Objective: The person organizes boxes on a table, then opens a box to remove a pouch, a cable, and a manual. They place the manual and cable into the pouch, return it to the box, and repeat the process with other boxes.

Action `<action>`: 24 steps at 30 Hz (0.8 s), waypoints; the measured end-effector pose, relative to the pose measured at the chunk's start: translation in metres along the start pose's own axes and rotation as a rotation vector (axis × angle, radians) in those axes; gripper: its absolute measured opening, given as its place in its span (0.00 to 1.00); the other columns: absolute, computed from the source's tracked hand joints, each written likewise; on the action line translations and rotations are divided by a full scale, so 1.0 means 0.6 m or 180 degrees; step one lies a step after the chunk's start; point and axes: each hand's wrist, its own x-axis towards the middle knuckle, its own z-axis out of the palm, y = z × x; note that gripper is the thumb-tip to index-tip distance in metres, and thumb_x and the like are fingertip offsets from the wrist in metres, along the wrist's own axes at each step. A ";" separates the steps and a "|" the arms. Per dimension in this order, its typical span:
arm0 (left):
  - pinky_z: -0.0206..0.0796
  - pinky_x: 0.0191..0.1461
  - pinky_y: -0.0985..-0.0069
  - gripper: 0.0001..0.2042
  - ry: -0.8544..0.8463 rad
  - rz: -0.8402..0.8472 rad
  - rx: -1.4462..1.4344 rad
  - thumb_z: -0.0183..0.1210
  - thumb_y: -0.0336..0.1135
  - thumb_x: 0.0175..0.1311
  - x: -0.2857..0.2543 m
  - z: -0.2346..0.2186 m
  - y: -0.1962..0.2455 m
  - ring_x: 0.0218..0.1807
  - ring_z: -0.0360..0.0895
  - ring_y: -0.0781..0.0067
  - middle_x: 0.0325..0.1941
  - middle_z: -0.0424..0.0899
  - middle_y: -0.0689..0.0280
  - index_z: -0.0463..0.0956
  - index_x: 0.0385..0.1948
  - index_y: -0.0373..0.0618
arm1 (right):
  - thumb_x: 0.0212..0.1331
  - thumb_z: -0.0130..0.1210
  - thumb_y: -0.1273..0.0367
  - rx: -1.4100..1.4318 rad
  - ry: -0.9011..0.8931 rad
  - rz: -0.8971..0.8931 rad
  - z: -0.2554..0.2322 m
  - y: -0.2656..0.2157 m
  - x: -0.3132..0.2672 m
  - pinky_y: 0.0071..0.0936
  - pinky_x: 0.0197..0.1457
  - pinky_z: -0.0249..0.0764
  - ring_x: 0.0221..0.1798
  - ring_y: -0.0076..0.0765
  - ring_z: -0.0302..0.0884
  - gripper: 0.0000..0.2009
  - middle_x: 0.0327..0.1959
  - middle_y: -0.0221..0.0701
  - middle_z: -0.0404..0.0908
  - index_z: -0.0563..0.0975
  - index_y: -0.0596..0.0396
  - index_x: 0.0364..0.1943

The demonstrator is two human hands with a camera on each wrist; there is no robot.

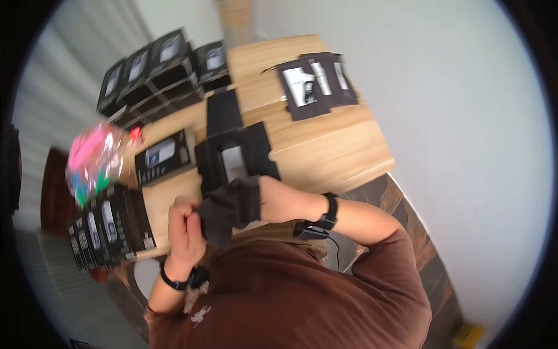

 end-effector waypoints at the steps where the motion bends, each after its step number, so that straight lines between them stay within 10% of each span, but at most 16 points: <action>1: 0.67 0.52 0.70 0.01 -0.0083 0.0029 -0.0002 0.49 0.24 0.76 0.003 0.003 0.004 0.42 0.72 0.60 0.44 0.76 0.54 0.66 0.41 0.40 | 0.63 0.67 0.74 -0.0240 -0.0121 -0.0069 -0.004 0.002 0.000 0.31 0.57 0.78 0.51 0.27 0.82 0.20 0.50 0.34 0.87 0.80 0.60 0.59; 11: 0.64 0.59 0.75 0.05 0.0659 -0.0436 0.0251 0.44 0.31 0.83 0.015 -0.025 -0.011 0.47 0.72 0.75 0.47 0.79 0.60 0.66 0.44 0.41 | 0.68 0.60 0.77 0.0317 0.0762 -0.0202 -0.066 -0.034 -0.016 0.32 0.52 0.81 0.47 0.28 0.85 0.13 0.45 0.35 0.89 0.83 0.59 0.55; 18: 0.76 0.58 0.72 0.10 0.1263 -0.1906 -0.2383 0.46 0.40 0.86 0.069 -0.027 0.021 0.53 0.81 0.76 0.50 0.83 0.64 0.71 0.50 0.45 | 0.61 0.46 0.80 0.2590 0.0872 -0.1009 -0.126 -0.021 -0.043 0.42 0.57 0.81 0.44 0.40 0.84 0.09 0.49 0.40 0.82 0.79 0.60 0.38; 24: 0.77 0.53 0.76 0.09 0.0838 -0.1249 -0.2378 0.59 0.25 0.76 0.095 -0.003 0.043 0.48 0.84 0.75 0.50 0.84 0.67 0.70 0.51 0.46 | 0.54 0.40 0.82 0.2972 0.0205 0.0284 -0.057 -0.038 -0.065 0.30 0.28 0.75 0.24 0.34 0.77 0.21 0.32 0.38 0.80 0.75 0.59 0.52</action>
